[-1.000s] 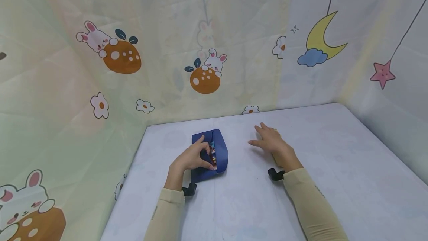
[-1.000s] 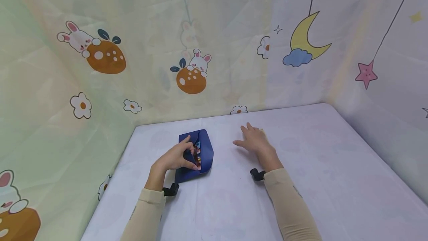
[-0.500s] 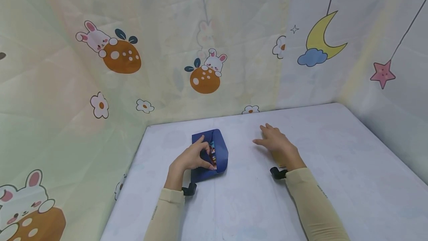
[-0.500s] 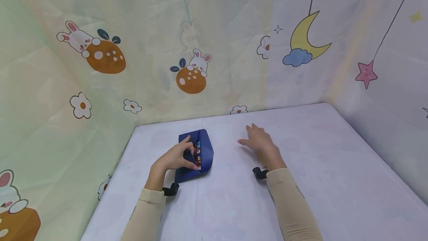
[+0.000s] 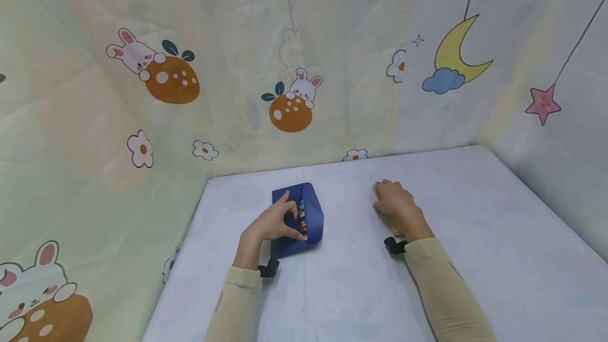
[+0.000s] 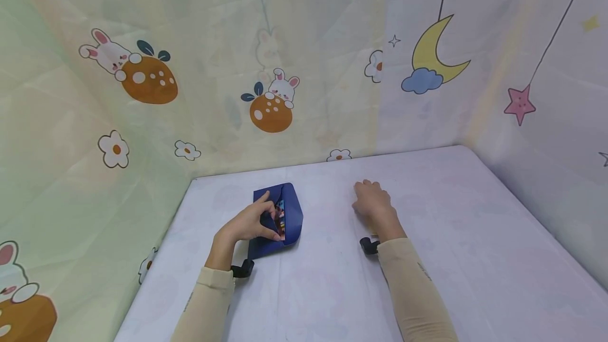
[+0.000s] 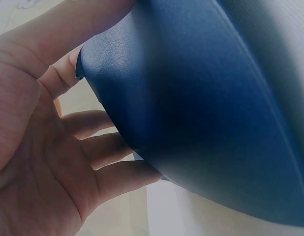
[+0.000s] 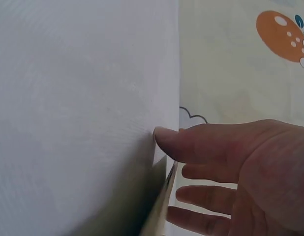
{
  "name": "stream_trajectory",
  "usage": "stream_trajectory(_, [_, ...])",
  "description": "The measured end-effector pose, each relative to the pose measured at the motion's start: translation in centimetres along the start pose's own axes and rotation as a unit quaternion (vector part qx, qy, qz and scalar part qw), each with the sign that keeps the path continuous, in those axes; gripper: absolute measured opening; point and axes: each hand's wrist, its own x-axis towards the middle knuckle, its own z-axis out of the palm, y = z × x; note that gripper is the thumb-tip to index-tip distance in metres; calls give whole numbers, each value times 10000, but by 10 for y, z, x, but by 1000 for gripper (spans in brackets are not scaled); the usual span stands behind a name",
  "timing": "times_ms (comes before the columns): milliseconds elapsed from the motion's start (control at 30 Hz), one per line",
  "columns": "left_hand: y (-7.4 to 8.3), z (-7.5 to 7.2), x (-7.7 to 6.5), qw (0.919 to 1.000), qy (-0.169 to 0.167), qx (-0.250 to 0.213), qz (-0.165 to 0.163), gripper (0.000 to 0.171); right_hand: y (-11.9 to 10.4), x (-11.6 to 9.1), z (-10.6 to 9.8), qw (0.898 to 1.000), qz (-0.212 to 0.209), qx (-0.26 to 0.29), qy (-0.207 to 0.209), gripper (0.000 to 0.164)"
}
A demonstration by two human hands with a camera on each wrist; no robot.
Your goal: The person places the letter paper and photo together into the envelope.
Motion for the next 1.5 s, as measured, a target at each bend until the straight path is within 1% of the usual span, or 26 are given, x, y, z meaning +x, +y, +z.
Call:
stream_trajectory(300, [2,0,0,10000,-3,-4,-20,51,-4,-2,-1,9997,10,89,214,62])
stream_trajectory(500, [3,0,0,10000,-1,6,-35,51,-3,-1,-1,9996,104,177,215,63])
stream_trajectory(567, [3,0,0,10000,-7,8,-46,51,-3,-1,-2,9995,66,219,237,62])
stream_trajectory(733, [3,0,0,10000,-19,-31,-34,51,-2,-1,-8,9979,-169,445,443,50])
stream_trajectory(833, [2,-1,0,10000,-13,-47,-8,51,0,0,-10,9966,-117,625,532,46])
stream_trajectory(1033, [2,-1,0,10000,-14,-36,0,51,2,1,-10,9926,175,1014,643,51])
stream_trajectory(1200, [1,0,0,10000,-16,-43,18,51,2,0,-9,9910,137,1178,618,54])
stream_trajectory(1267, [1,0,0,10000,-17,-42,18,51,3,1,-8,9918,14,1092,658,56])
stream_trajectory(1367, [0,0,0,10000,-19,-42,10,51,5,1,-7,9937,-99,745,833,56])
stream_trajectory(1433, [1,-1,0,10000,-20,-42,9,51,7,1,-6,9947,-56,464,912,56])
stream_trajectory(1500, [1,-1,0,10000,-21,-50,3,50,9,1,-5,9958,26,233,890,55])
